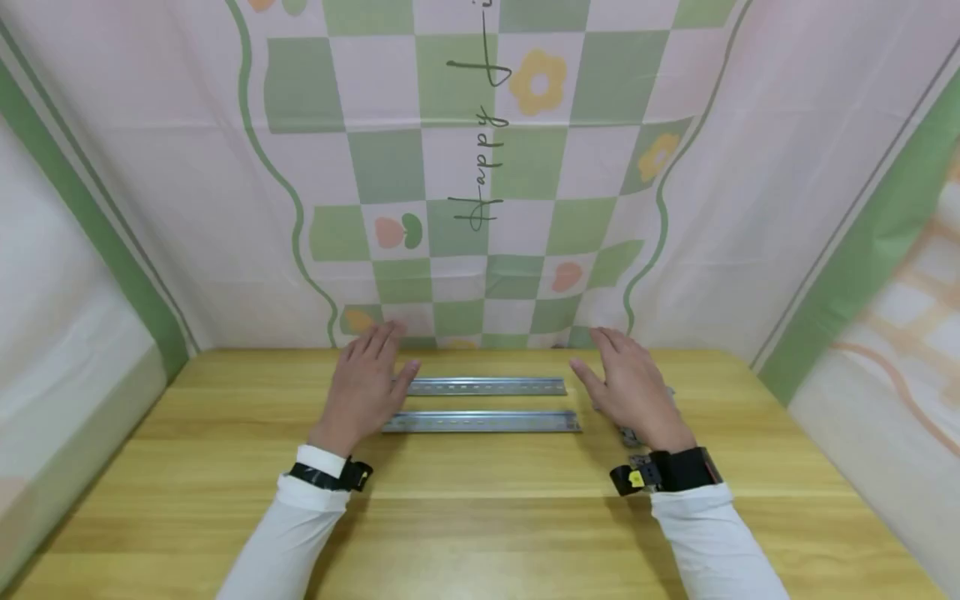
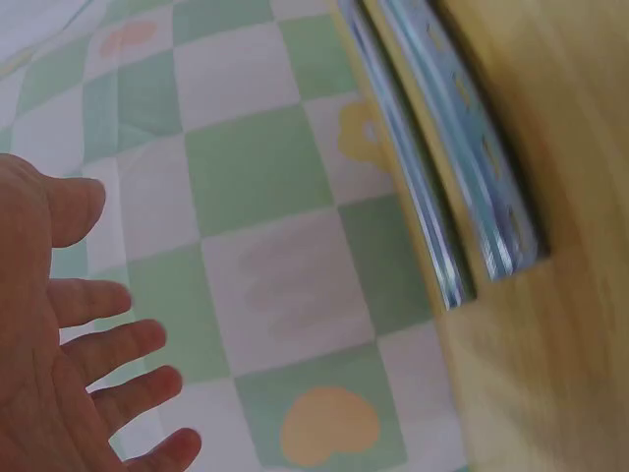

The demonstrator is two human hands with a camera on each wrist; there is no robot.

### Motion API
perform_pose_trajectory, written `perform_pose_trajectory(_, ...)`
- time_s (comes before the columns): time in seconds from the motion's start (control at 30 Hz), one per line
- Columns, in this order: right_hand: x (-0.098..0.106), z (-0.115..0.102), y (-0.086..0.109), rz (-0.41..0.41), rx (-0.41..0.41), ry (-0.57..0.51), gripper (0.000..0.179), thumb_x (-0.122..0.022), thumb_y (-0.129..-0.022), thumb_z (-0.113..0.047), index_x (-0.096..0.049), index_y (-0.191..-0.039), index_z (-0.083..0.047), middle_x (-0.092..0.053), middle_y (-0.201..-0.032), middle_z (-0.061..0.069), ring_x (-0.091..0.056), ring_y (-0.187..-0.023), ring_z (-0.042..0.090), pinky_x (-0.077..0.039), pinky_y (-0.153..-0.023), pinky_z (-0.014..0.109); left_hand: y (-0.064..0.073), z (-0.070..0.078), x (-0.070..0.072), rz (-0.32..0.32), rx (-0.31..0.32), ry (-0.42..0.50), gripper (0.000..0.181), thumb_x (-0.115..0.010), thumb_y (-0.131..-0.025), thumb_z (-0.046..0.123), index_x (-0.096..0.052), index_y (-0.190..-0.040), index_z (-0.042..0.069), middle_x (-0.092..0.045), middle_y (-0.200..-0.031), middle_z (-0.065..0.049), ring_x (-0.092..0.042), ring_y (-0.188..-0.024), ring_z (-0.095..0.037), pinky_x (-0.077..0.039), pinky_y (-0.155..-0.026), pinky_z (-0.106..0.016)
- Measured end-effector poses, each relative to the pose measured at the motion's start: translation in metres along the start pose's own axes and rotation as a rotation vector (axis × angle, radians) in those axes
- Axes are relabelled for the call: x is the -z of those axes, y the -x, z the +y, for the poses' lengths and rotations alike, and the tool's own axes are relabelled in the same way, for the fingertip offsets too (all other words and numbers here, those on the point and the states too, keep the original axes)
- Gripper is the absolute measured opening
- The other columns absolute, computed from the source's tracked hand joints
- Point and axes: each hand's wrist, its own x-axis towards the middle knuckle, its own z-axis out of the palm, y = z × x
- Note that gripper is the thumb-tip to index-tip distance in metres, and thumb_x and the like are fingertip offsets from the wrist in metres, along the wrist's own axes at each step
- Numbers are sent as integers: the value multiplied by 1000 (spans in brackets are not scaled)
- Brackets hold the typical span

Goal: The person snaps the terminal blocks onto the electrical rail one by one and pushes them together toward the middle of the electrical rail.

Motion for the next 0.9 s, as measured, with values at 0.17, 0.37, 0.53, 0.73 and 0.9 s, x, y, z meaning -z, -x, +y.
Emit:
perform_pose_trajectory(0.17, 1, 6, -2, -48, -30, -15, 62, -60, -102, -30, -43, -147, 8, -46, -145, 33, -39, -135, 51, -28, -112, 65, -2, 6, -5, -44, -29, 20, 62, -48, -107, 41, -39, -154, 2, -41, -156, -18, -39, -141, -39, -32, -115, -58)
perform_pose_trajectory(0.37, -3, 15, -4, -105, -50, -16, 54, -70, -96, -23, -55, -139, 6, -59, -133, 29, -48, -127, 49, -34, -107, 65, -2, 11, -11, -73, -41, 34, 59, -51, -106, 40, -44, -151, 3, -48, -151, -19, -44, -137, -41, -38, -110, -59)
perform_pose_trajectory(0.53, -10, 21, -2, -188, -77, -8, 50, -73, -91, -16, -60, -135, 4, -60, -131, 29, -49, -124, 52, -34, -105, 69, -1, 14, -17, -101, -48, 33, 57, -53, -105, 39, -46, -150, 4, -51, -148, -18, -46, -135, -39, -41, -107, -58)
perform_pose_trajectory(0.73, -20, 28, 2, -272, -98, 11, 54, -76, -88, -9, -59, -138, 1, -61, -131, 27, -49, -121, 51, -37, -98, 68, 1, 18, -21, -117, -48, 50, 56, -54, -105, 38, -47, -150, 4, -52, -146, -19, -48, -133, -40, -42, -105, -58)
perform_pose_trajectory(0.9, -23, 32, 5, -312, -107, 6, 57, -76, -88, -7, -56, -141, 0, -57, -137, 26, -46, -125, 51, -35, -97, 66, 2, 22, -24, -127, -49, 75, 54, -55, -105, 36, -49, -148, 4, -54, -144, -19, -49, -132, -40, -41, -105, -59)
